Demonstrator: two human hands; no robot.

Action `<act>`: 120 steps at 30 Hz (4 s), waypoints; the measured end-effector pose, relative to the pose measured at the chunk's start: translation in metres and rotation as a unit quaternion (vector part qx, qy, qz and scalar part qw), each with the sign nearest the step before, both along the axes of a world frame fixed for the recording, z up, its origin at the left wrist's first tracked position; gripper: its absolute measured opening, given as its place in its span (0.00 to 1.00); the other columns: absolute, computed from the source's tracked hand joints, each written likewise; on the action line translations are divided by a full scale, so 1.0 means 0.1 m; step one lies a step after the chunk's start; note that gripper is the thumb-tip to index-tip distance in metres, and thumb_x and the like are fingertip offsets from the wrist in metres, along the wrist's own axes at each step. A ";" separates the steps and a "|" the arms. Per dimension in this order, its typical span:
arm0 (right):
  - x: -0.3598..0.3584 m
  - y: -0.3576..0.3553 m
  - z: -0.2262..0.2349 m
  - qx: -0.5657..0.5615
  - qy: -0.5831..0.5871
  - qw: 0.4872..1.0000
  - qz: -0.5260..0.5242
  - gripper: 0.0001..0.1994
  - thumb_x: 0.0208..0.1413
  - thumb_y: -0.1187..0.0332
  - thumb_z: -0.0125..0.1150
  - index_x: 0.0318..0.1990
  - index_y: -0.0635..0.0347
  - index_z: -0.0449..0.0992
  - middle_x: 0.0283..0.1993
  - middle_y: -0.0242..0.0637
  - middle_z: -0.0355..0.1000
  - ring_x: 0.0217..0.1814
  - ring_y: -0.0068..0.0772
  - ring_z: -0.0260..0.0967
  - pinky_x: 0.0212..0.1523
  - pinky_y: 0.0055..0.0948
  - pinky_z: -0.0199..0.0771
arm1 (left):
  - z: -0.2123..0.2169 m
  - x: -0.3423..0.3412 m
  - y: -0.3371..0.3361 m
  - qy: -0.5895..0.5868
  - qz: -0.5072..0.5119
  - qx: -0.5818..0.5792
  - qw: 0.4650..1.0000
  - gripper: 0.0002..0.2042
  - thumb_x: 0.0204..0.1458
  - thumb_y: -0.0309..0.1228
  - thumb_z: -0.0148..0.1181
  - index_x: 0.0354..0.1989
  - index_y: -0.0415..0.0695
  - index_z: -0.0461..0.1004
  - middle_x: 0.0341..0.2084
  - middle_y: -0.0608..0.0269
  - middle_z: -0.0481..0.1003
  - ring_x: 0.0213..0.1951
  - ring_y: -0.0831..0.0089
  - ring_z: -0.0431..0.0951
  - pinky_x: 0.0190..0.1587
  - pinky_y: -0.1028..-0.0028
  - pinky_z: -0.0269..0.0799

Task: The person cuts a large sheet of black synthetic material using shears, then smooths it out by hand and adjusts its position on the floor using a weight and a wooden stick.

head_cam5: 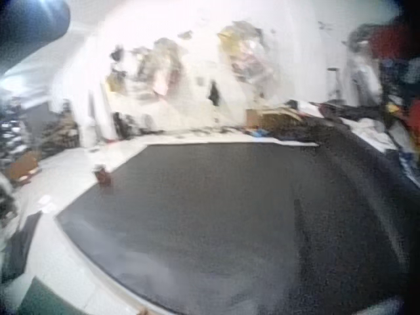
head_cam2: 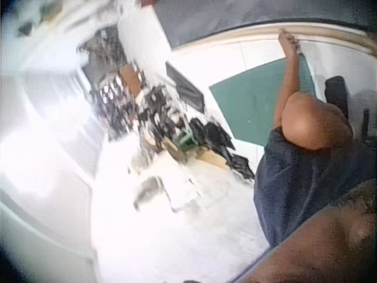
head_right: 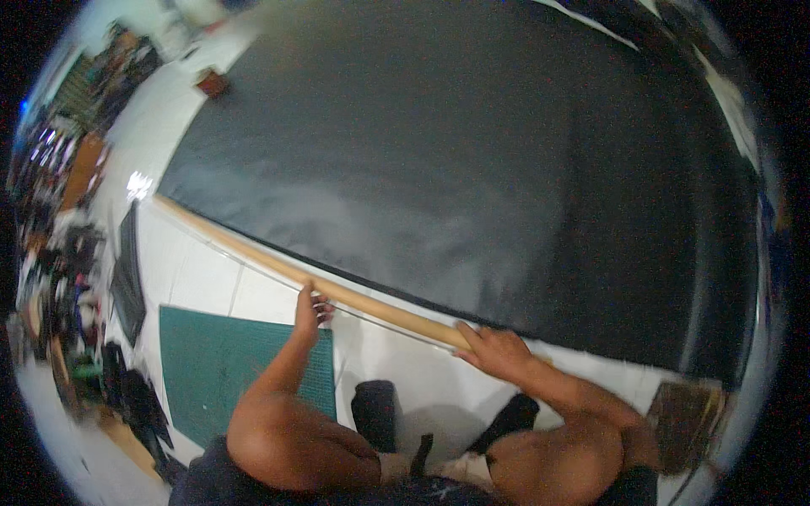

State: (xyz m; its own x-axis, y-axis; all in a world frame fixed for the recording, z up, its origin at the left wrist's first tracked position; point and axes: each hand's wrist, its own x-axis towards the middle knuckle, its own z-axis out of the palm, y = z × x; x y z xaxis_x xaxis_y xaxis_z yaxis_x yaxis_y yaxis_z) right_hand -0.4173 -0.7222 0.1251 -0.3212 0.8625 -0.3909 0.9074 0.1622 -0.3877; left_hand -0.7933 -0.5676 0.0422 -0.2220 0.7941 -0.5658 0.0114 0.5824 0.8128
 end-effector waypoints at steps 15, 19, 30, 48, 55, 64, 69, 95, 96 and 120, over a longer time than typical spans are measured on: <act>1.94 -0.23 -0.44 0.130 -0.096 0.879 -0.449 0.30 0.59 0.49 0.56 0.64 0.54 0.62 0.64 0.51 0.60 0.66 0.53 0.58 0.63 0.48 0.60 | -0.41 -1.68 0.13 0.122 0.062 0.031 0.990 0.38 0.50 0.42 0.68 0.63 0.34 0.57 0.38 0.54 0.76 0.28 0.66 0.77 0.24 0.72 0.74; 2.28 -0.61 -0.67 0.039 -0.195 0.851 -0.486 0.36 0.59 0.40 0.50 0.70 0.46 0.53 0.72 0.48 0.47 0.74 0.53 0.43 0.68 0.56 0.50 | -0.32 -1.09 0.30 0.573 -0.083 0.167 0.798 0.36 0.52 0.44 0.65 0.63 0.32 0.59 0.51 0.42 0.71 0.49 0.48 0.73 0.46 0.58 0.73; 2.37 -0.55 -0.75 -0.035 -0.160 0.837 -0.523 0.36 0.58 0.35 0.44 0.72 0.30 0.47 0.77 0.39 0.36 0.79 0.49 0.31 0.68 0.66 0.43 | -0.22 0.57 0.41 0.550 -0.476 0.268 0.632 0.35 0.60 0.51 0.48 0.72 0.46 0.48 0.70 0.36 0.43 0.70 0.39 0.41 0.68 0.43 0.36; 0.90 -0.36 -0.43 0.075 -0.070 0.982 -0.161 0.31 0.60 0.49 0.53 0.68 0.50 0.59 0.72 0.49 0.49 0.75 0.53 0.43 0.70 0.51 0.45 | -0.38 0.01 0.46 0.282 0.050 0.203 0.936 0.34 0.57 0.39 0.58 0.66 0.32 0.53 0.46 0.47 0.67 0.48 0.57 0.68 0.56 0.62 0.62; 1.06 -0.32 -0.44 0.000 -0.012 0.984 -0.178 0.30 0.60 0.47 0.53 0.67 0.45 0.60 0.73 0.44 0.46 0.76 0.50 0.41 0.70 0.54 0.47 | -0.25 0.08 0.57 -0.092 0.106 0.024 0.990 0.35 0.48 0.34 0.65 0.63 0.38 0.56 0.45 0.53 0.70 0.42 0.67 0.72 0.28 0.65 0.70; 0.83 -0.38 -0.41 0.058 0.074 0.975 -0.202 0.27 0.58 0.62 0.60 0.63 0.62 0.63 0.69 0.55 0.51 0.70 0.56 0.52 0.67 0.47 0.55 | -0.52 -0.07 0.75 -0.035 0.228 0.013 0.973 0.25 0.45 0.31 0.65 0.51 0.33 0.67 0.42 0.50 0.73 0.37 0.65 0.75 0.27 0.69 0.70; 1.17 -0.60 -0.52 0.137 0.100 0.950 -0.262 0.21 0.58 0.67 0.59 0.58 0.64 0.66 0.60 0.54 0.59 0.61 0.54 0.60 0.61 0.43 0.63 | -0.19 0.21 0.68 -0.125 0.201 0.001 0.972 0.18 0.47 0.30 0.64 0.42 0.33 0.71 0.34 0.53 0.73 0.27 0.70 0.72 0.22 0.70 0.65; 1.18 -0.54 -0.44 0.099 0.104 0.913 -0.382 0.16 0.58 0.62 0.60 0.50 0.61 0.76 0.44 0.46 0.76 0.46 0.42 0.75 0.45 0.35 0.75 | -0.71 -0.07 0.72 -0.119 0.017 0.075 0.990 0.22 0.54 0.36 0.59 0.52 0.32 0.65 0.44 0.49 0.72 0.43 0.59 0.75 0.42 0.63 0.75; 1.25 -0.62 -0.43 0.086 0.092 0.915 -0.384 0.16 0.59 0.61 0.59 0.50 0.59 0.76 0.45 0.46 0.76 0.46 0.41 0.76 0.46 0.34 0.74 | -0.58 0.13 0.69 -0.175 0.059 0.037 0.982 0.21 0.54 0.36 0.58 0.51 0.34 0.65 0.43 0.50 0.72 0.43 0.59 0.74 0.43 0.62 0.74; 0.51 -3.12 -0.46 -0.075 0.018 0.720 -0.690 0.25 0.55 0.47 0.59 0.43 0.63 0.67 0.41 0.50 0.72 0.44 0.51 0.72 0.46 0.47 0.71 | 1.37 1.48 0.57 0.389 -0.737 0.314 0.455 0.23 0.47 0.32 0.64 0.53 0.41 0.71 0.48 0.47 0.73 0.50 0.47 0.72 0.54 0.56 0.69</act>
State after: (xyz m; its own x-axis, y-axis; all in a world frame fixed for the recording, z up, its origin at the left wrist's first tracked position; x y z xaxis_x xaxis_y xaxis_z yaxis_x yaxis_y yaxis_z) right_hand -0.3662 -1.0346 0.0794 0.7887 0.3193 -0.5254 0.1537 -0.9298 -0.3343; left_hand -0.6453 -0.5109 0.1797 0.8741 0.3556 -0.3309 0.4401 -0.8681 0.2296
